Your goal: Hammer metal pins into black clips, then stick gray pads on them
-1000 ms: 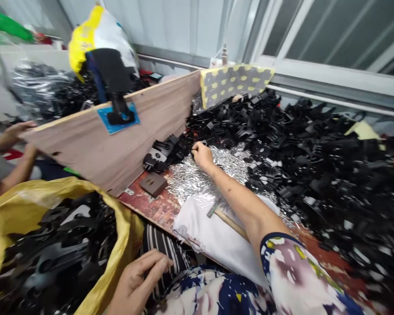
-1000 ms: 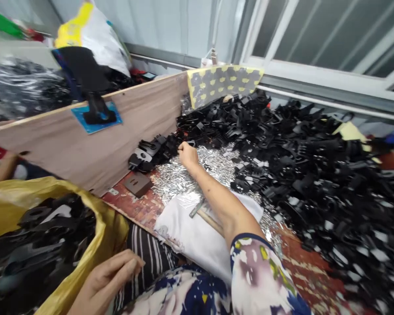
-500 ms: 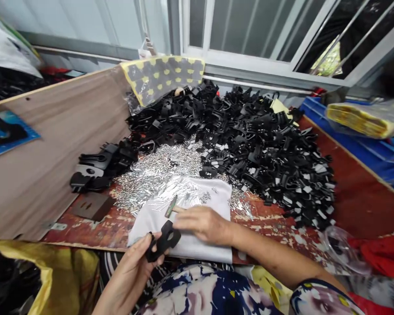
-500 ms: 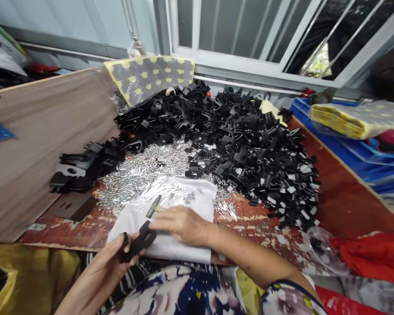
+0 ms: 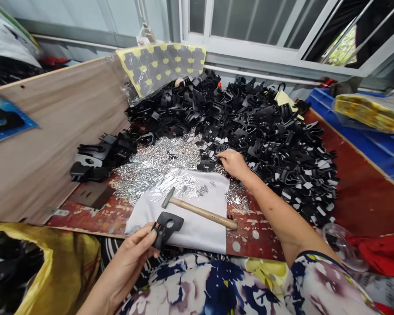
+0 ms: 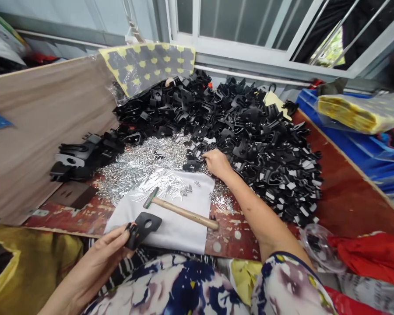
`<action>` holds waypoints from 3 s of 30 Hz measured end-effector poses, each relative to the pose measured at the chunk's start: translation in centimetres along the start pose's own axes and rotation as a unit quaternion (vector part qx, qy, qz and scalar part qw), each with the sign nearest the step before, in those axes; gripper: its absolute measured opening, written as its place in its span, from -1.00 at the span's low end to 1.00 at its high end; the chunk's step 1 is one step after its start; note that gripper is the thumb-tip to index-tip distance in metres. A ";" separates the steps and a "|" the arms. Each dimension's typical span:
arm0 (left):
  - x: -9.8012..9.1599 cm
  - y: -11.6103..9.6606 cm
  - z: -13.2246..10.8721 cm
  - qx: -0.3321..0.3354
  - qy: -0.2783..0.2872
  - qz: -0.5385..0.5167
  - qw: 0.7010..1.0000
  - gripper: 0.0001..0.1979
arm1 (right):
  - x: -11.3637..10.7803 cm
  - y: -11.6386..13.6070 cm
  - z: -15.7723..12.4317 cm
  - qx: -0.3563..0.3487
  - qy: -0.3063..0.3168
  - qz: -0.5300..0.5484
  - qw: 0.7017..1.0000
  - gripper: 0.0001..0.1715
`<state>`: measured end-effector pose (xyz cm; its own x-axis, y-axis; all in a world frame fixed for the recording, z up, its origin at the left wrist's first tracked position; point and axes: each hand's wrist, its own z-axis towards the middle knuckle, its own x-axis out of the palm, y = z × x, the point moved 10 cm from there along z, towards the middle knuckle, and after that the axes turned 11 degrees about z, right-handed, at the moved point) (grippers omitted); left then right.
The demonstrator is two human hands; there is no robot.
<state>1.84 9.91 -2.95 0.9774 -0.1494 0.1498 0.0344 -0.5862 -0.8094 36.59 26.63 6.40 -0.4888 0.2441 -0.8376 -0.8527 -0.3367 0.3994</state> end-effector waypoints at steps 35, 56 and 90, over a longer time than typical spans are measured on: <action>4.3 -3.0 2.5 0.083 0.026 0.049 0.995 -0.62 | -2.2 6.3 -17.5 0.129 -0.079 0.211 0.966 -0.67; 12.5 -6.8 0.6 0.346 0.096 0.370 0.857 -0.84 | 2.0 6.3 -20.2 0.307 0.089 0.613 0.723 -0.81; 7.6 -2.0 3.6 0.056 0.064 -0.063 0.994 -0.72 | -5.7 -0.7 -17.5 0.073 -0.086 -0.037 0.993 -0.75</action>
<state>9.94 12.88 -2.24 0.9292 -0.1849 0.3199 0.1852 -0.5162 -0.8362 43.15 9.58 4.37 -0.4370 0.4197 -0.7956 -0.8991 -0.1801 0.3988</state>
